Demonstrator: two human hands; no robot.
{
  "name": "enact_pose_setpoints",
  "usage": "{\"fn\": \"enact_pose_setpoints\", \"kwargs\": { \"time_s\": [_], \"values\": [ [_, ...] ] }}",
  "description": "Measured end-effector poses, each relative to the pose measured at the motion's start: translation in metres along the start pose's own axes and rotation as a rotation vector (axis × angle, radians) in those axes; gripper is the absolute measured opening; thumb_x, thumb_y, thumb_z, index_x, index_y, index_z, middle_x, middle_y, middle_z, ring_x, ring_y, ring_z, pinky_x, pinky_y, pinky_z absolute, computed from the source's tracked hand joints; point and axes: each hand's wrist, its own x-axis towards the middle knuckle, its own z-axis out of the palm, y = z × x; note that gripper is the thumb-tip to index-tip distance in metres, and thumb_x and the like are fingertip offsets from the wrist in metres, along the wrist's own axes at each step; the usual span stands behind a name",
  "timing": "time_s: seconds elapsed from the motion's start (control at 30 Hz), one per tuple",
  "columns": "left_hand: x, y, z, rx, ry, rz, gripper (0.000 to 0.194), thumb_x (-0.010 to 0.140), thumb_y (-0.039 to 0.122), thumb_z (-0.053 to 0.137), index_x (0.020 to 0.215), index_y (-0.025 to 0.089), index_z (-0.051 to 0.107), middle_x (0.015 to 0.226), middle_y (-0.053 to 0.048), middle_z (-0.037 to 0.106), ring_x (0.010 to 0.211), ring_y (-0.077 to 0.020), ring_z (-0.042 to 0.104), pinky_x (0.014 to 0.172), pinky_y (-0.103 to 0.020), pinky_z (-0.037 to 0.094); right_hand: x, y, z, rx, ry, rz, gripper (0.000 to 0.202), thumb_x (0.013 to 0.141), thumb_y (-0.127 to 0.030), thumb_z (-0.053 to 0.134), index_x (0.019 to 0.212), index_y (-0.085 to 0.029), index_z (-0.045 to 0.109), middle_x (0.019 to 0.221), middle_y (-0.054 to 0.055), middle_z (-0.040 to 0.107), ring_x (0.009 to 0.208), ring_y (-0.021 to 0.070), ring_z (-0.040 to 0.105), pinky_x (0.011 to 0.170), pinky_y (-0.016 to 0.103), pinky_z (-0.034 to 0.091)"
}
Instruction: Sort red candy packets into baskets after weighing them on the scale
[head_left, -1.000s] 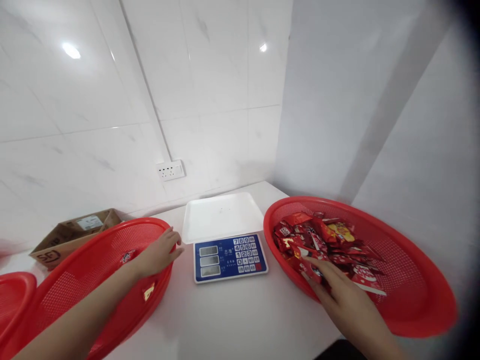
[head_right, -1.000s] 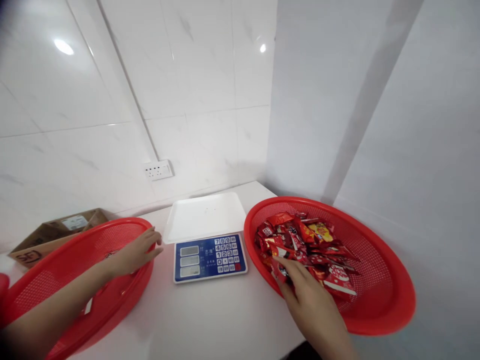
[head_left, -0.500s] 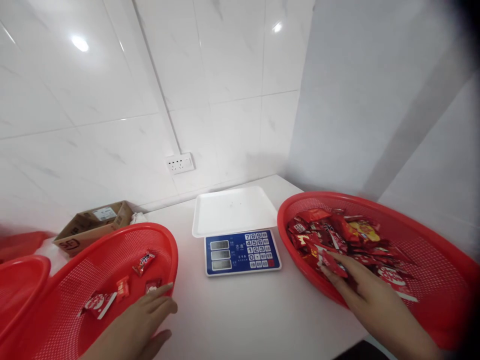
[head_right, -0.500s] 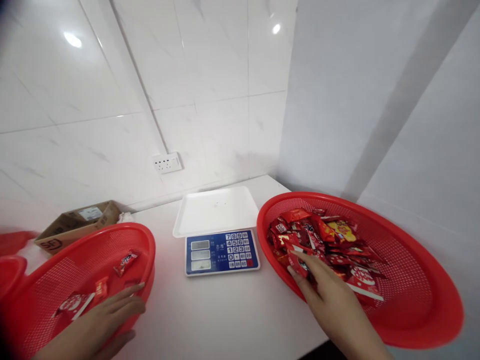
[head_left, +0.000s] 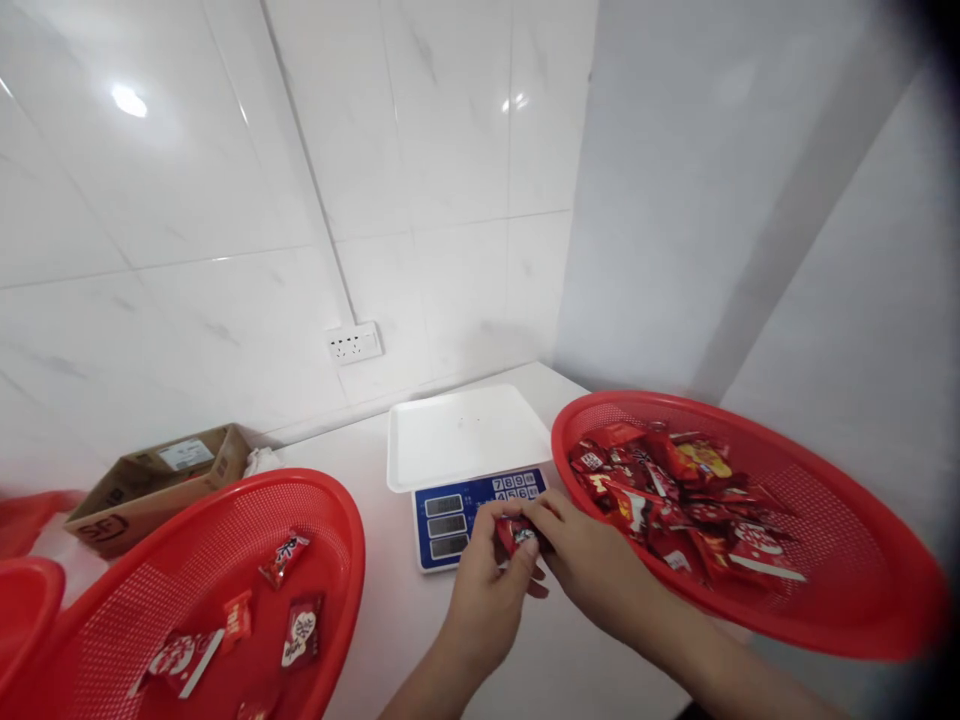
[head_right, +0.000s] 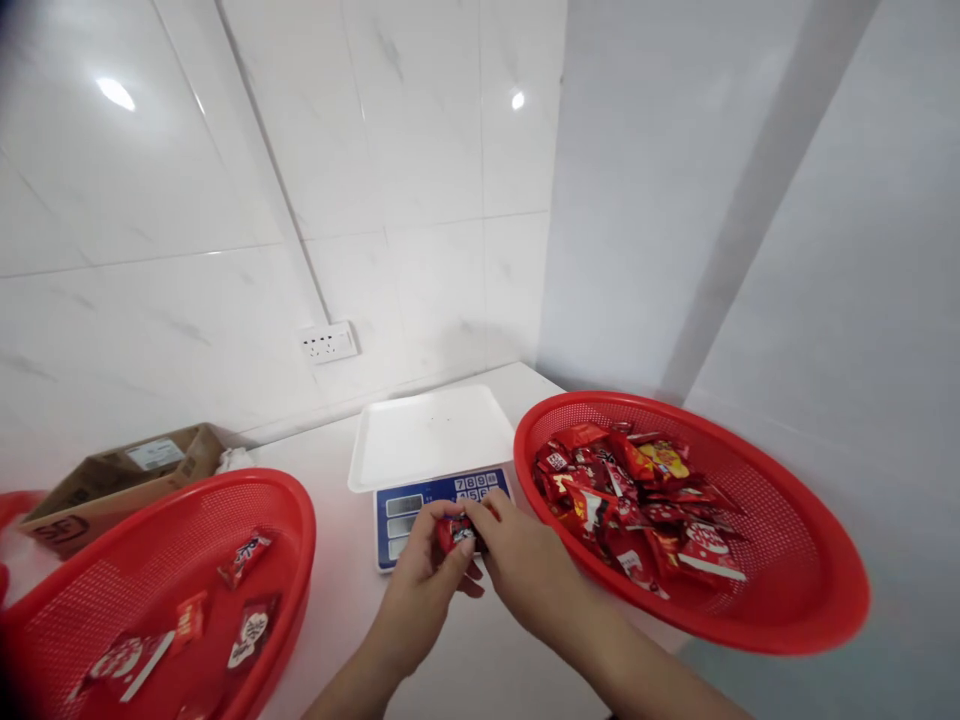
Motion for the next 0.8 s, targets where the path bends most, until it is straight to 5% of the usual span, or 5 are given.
{"fn": "enact_pose_setpoints", "kwargs": {
  "time_s": [0.13,0.33,0.53,0.67,0.8],
  "values": [
    [0.003,-0.007,-0.014,-0.139,0.025,-0.027,0.035,0.077,0.028,0.057,0.106,0.022,0.039,0.079,0.002,0.055,0.064,-0.0102,0.056,0.063,-0.027,0.049,0.004,0.005,-0.007,0.436,-0.078,0.051,0.051,0.075,-0.023,0.051,0.126,-0.020,0.041,0.117,0.007,0.054,0.105,0.0188,0.051,0.089,0.031,0.041],
    [0.002,-0.013,-0.028,-0.176,0.027,-0.055,0.031,0.073,0.033,0.061,0.097,0.019,0.047,0.075,0.002,0.057,0.062,-0.0104,0.056,0.062,-0.027,0.048,0.028,0.008,-0.003,0.607,-0.161,0.180,0.014,0.074,-0.028,0.050,0.076,-0.017,0.059,0.062,-0.002,0.058,0.057,0.0117,0.052,0.050,0.023,0.041],
    [0.010,-0.031,-0.041,-0.118,0.209,-0.019,0.037,0.081,0.048,0.045,0.100,0.017,0.050,0.070,0.000,0.056,0.057,-0.0118,0.053,0.056,-0.026,0.044,0.059,0.004,0.003,0.584,-0.162,0.158,0.007,0.070,-0.023,0.053,0.068,-0.018,0.058,0.055,-0.004,0.055,0.048,0.0084,0.045,0.044,0.020,0.036],
    [0.009,-0.061,-0.035,-0.064,0.258,0.062,0.042,0.080,0.054,0.042,0.100,0.018,0.050,0.071,-0.002,0.054,0.056,-0.0111,0.049,0.054,-0.024,0.041,0.092,0.006,-0.013,0.649,-0.059,0.246,0.016,0.073,-0.028,0.052,0.080,-0.017,0.061,0.055,-0.003,0.056,0.046,0.0077,0.043,0.043,0.019,0.034],
    [0.003,-0.097,-0.021,0.164,0.030,0.131,0.049,0.076,0.061,0.039,0.092,0.019,0.058,0.058,0.000,0.050,0.048,-0.0111,0.044,0.046,-0.023,0.033,0.116,0.021,-0.025,0.710,0.028,0.381,0.048,0.072,-0.020,0.052,0.119,-0.020,0.045,0.089,0.005,0.062,0.062,0.0100,0.053,0.050,0.020,0.042]
  ]
}}
